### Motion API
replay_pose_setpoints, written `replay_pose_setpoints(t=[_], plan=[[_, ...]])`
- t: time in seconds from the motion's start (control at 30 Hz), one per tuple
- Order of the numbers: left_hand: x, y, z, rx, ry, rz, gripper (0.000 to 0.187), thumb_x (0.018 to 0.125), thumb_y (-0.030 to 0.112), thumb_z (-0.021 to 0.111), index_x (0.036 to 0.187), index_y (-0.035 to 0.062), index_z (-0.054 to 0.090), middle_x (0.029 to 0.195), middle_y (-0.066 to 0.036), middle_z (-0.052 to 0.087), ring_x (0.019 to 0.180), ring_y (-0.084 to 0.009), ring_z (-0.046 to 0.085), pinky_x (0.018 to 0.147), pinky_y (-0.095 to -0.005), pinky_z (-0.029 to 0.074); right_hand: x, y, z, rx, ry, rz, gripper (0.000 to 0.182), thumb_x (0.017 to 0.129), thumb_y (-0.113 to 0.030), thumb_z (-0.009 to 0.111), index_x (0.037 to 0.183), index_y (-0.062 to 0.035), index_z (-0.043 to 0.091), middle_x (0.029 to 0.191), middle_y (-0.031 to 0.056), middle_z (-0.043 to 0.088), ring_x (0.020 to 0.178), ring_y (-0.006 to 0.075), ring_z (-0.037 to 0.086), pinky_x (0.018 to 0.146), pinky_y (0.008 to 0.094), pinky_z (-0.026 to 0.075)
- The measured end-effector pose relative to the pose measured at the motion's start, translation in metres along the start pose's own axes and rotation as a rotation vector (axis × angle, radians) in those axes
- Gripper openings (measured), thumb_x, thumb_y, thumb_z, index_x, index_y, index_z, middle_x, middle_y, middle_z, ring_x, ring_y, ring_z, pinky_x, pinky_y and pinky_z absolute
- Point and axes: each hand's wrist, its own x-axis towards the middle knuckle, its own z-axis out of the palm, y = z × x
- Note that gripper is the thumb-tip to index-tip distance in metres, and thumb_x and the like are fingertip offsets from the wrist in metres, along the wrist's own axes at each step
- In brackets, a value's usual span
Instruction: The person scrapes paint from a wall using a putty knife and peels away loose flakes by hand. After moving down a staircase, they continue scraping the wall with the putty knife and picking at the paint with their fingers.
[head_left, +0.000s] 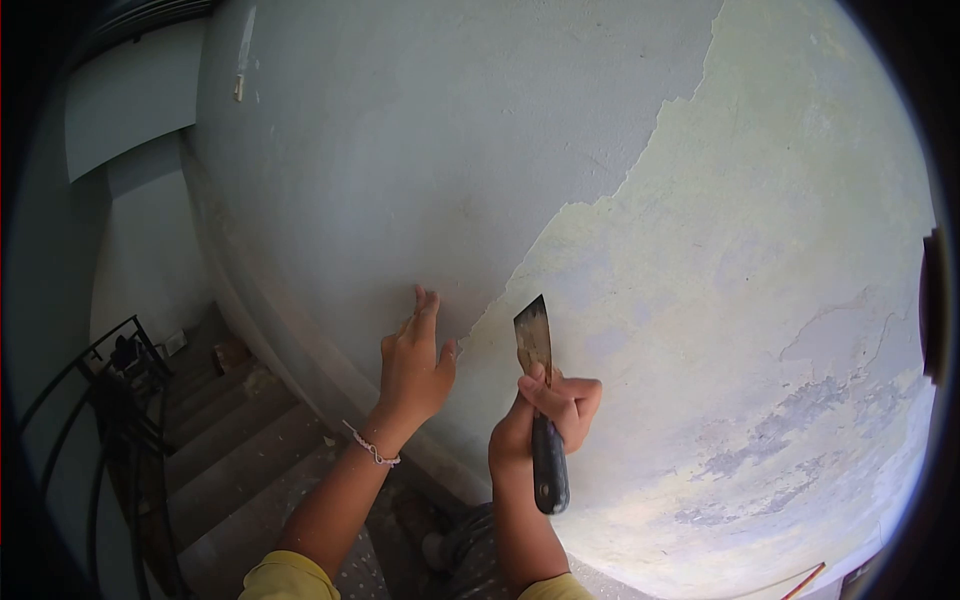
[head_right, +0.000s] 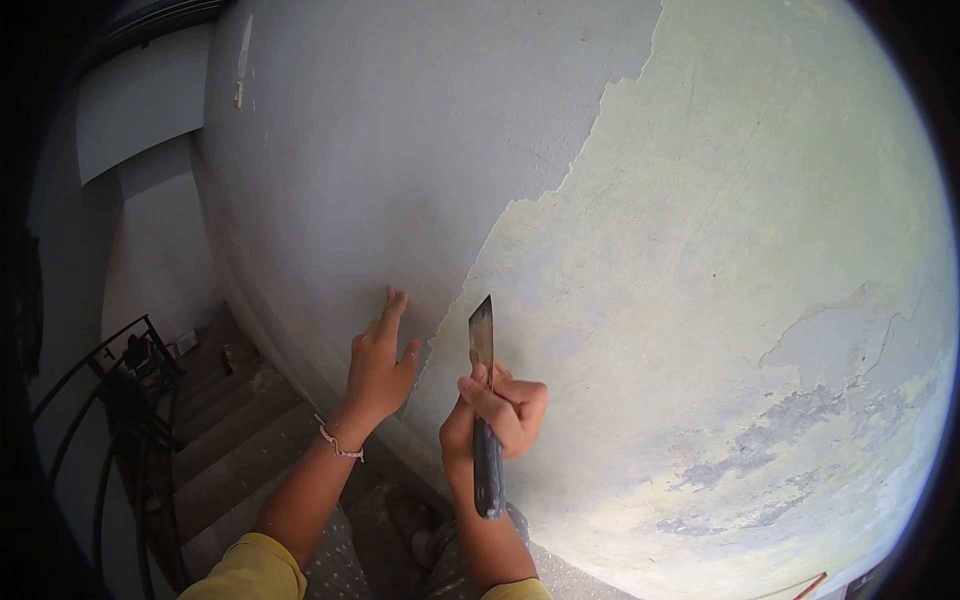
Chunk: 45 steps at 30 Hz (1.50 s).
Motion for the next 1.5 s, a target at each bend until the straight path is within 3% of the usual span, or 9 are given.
replay_pose_setpoints(t=[0.13,0.2,0.23,0.27,0.43,1.23,1.3,1.4,1.5], plan=[[0.005,-0.003,0.001,-0.128,0.051,0.009,0.065,0.081,0.003,0.065,0.140,-0.0067,0.040,0.144,-0.033,0.045,0.127,-0.0443,0.053,0.100,-0.0505,0.042,0.007,-0.011,-0.008,0.334,0.024,-0.091,0.019,0.083,0.005,0.072,0.078,-0.0092,0.061,0.076,0.0054,0.048,0.066,0.0172,0.047,0.059,0.0293,0.041],[0.005,0.001,0.001,-0.155,0.037,-0.004,0.064,0.079,0.002,0.065,0.138,-0.0073,0.042,0.142,-0.034,0.047,0.127,-0.0448,0.053,0.101,-0.0493,0.042,0.007,0.009,0.009,-0.084,-0.195,-0.014,0.019,0.081,0.005,0.073,0.078,-0.0090,0.061,0.074,0.0059,0.050,0.063,0.0173,0.049,0.057,0.0296,0.040],[0.005,0.000,0.000,-0.212,0.013,-0.052,0.061,0.081,-0.002,0.063,0.139,-0.0050,0.043,0.145,-0.031,0.044,0.132,-0.0435,0.048,0.108,-0.0464,0.039,-0.008,0.029,0.018,-0.003,-0.101,0.053,0.021,0.074,0.009,0.079,0.072,-0.0084,0.067,0.071,0.0063,0.052,0.061,0.0170,0.056,0.057,0.0274,0.051],[0.007,-0.002,-0.002,-0.261,-0.009,-0.097,0.060,0.082,-0.006,0.060,0.139,-0.0027,0.044,0.148,-0.029,0.042,0.137,-0.0423,0.043,0.114,-0.0436,0.037,-0.008,0.023,0.020,-0.001,-0.095,0.057,0.021,0.074,0.009,0.079,0.072,-0.0084,0.067,0.071,0.0063,0.052,0.061,0.0170,0.056,0.057,0.0274,0.051],[0.006,-0.011,0.001,-0.291,0.046,-0.042,0.060,0.078,-0.002,0.061,0.136,-0.0066,0.046,0.142,-0.031,0.048,0.129,-0.0440,0.050,0.108,-0.0460,0.041,-0.005,0.000,0.008,0.068,0.038,-0.010,0.020,0.075,0.007,0.080,0.071,-0.0085,0.068,0.071,0.0057,0.052,0.058,0.0163,0.052,0.051,0.0251,0.041],[0.005,-0.012,-0.004,-0.319,-0.019,-0.074,0.061,0.079,-0.003,0.060,0.139,-0.0042,0.045,0.146,-0.029,0.045,0.129,-0.0428,0.050,0.109,-0.0445,0.041,-0.009,0.027,0.019,-0.002,-0.112,0.062,0.021,0.081,0.005,0.076,0.075,-0.0092,0.062,0.074,0.0066,0.052,0.064,0.0172,0.051,0.058,0.0280,0.041],[0.005,-0.013,-0.003,-0.300,-0.019,-0.068,0.062,0.079,-0.003,0.060,0.139,-0.0039,0.045,0.146,-0.029,0.045,0.129,-0.0425,0.050,0.109,-0.0446,0.041,-0.003,0.016,0.015,-0.015,-0.077,0.010,0.021,0.078,0.006,0.078,0.072,-0.0093,0.065,0.073,0.0070,0.053,0.062,0.0163,0.057,0.058,0.0272,0.050],[0.007,-0.013,-0.003,-0.290,-0.001,-0.058,0.061,0.079,-0.003,0.060,0.139,-0.0040,0.045,0.145,-0.029,0.045,0.130,-0.0420,0.050,0.109,-0.0448,0.041,-0.010,0.016,0.014,0.154,0.155,0.001,0.022,0.076,0.005,0.080,0.071,-0.0100,0.065,0.071,0.0067,0.052,0.061,0.0162,0.055,0.056,0.0267,0.047],[0.006,-0.013,-0.003,-0.289,-0.012,-0.068,0.060,0.080,-0.002,0.060,0.138,-0.0042,0.045,0.145,-0.028,0.047,0.129,-0.0428,0.051,0.108,-0.0446,0.041,-0.007,0.030,0.012,0.007,-0.039,-0.018,0.021,0.080,0.005,0.077,0.072,-0.0099,0.064,0.077,0.0080,0.052,0.063,0.0173,0.057,0.056,0.0275,0.048]])
